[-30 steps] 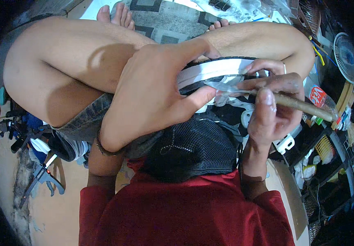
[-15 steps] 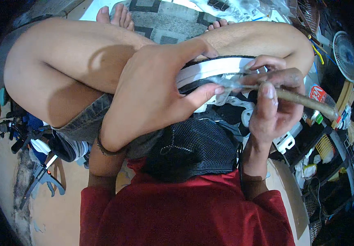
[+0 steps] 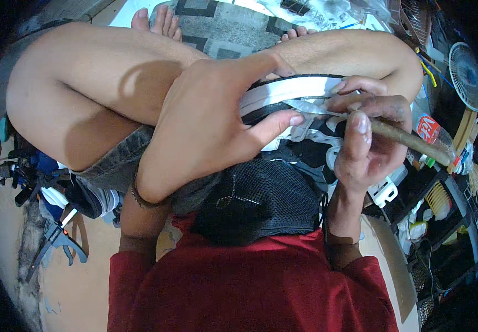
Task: The recorder is applying a liquid adhesive or paint to the white midsole of a black and white sneaker using a small brush tool.
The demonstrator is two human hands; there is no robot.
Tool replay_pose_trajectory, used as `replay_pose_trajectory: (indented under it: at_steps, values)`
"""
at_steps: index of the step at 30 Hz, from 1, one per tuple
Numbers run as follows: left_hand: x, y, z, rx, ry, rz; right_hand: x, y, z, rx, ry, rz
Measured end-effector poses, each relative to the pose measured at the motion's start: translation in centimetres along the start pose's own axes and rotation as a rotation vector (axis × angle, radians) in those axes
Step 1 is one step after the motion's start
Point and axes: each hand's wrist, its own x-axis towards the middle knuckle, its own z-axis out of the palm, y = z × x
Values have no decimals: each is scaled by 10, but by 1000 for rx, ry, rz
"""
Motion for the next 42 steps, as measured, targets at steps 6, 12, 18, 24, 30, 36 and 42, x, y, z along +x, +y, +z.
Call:
replay_pose_trajectory:
  at_steps: [6, 12, 18, 24, 30, 36, 42]
  values:
    - [0, -2, 1, 18, 27, -3, 1, 3, 1, 0, 28, -3]
    - [-1, -4, 2, 13, 39, 16, 0, 0, -3, -29, 68, 52]
    - [-1, 0, 4, -33, 36, 29, 7, 10, -21, 257, 124, -4]
    - [2, 14, 3, 8, 51, -56, -2, 13, -16, 226, 131, -109]
    - [-2, 16, -3, -108, 4, -70, -4, 10, -14, 263, 116, -176]
    - [-7, 26, -13, -347, 58, 48, -8, 1, -14, 265, 115, -146]
    - [-6, 53, -11, -373, 92, 159, -6, -15, -16, 134, 68, -326]
